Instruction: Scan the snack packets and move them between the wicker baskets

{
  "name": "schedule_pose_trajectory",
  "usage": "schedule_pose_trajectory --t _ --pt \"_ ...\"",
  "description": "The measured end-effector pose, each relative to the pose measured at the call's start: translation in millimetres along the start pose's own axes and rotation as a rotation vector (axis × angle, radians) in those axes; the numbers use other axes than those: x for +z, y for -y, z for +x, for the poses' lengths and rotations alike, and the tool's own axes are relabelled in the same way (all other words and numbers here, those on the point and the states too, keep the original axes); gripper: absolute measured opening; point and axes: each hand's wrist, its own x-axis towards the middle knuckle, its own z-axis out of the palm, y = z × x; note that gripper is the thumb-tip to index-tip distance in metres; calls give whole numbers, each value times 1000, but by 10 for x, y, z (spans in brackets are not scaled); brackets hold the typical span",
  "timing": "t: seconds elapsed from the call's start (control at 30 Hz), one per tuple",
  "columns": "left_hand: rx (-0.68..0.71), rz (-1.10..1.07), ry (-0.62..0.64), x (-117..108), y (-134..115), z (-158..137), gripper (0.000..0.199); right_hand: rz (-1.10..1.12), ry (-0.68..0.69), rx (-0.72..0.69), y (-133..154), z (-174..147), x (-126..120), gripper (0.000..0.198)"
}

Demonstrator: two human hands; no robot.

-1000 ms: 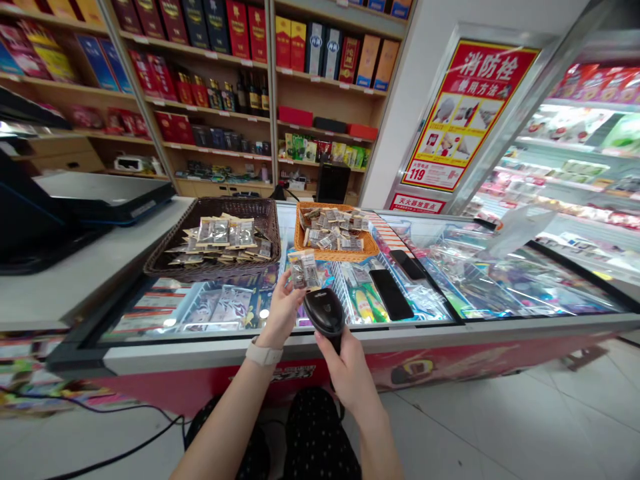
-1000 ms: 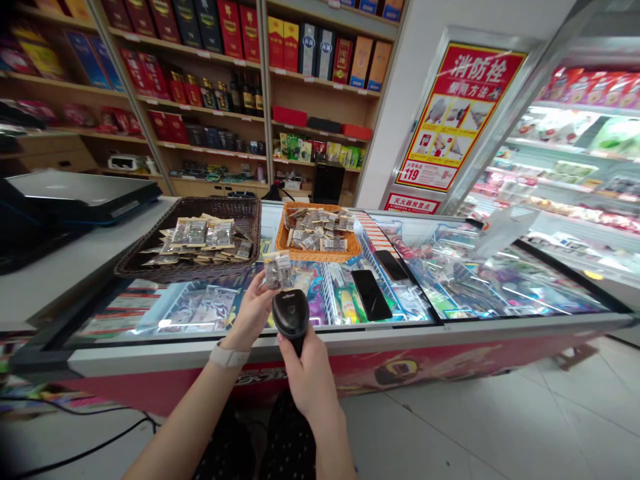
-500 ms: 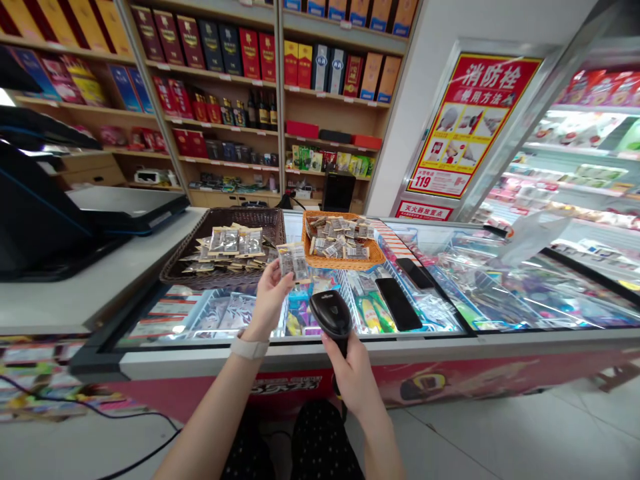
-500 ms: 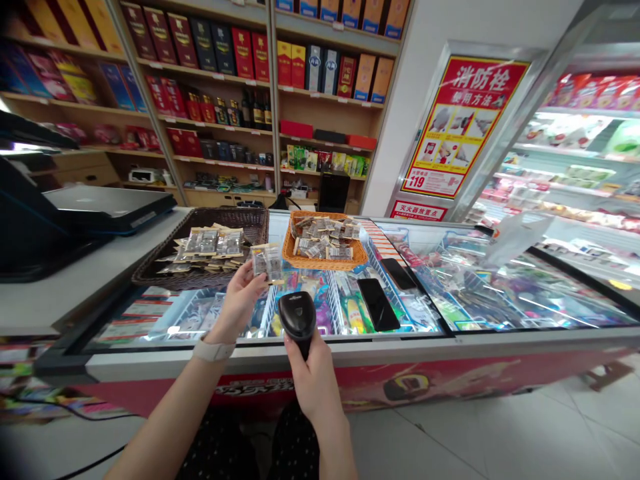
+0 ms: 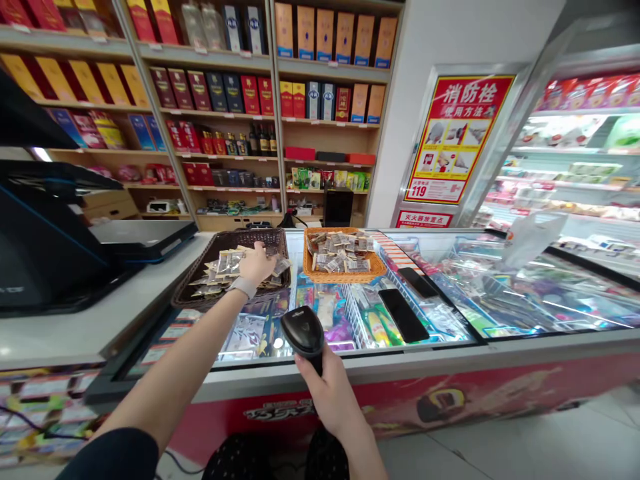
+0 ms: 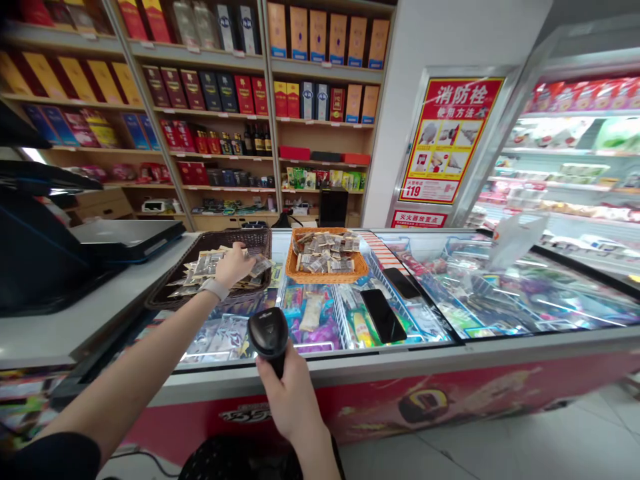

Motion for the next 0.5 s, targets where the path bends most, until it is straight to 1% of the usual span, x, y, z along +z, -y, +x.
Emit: schedule_pose_trajectory --t 0.1,0.2,0.33,0.4,0.5 --pt "61 210 -43 13 -48 -111 52 -11 -8 7 -3 17 -27 29" --pt "98 310 -119 2 -10 -167 48 -28 -23 4 -2 34 -66 29" --pt "188 447 -147 18 31 -189 44 -34 -26 1 -11 49 -104 31" --pt "246 481 -169 45 -22 -199 42 -10 -33 4 -34 51 -126 31" --pt "337 430 -195 148 -241 -198 37 11 -87 3 -98 52 -196 30"
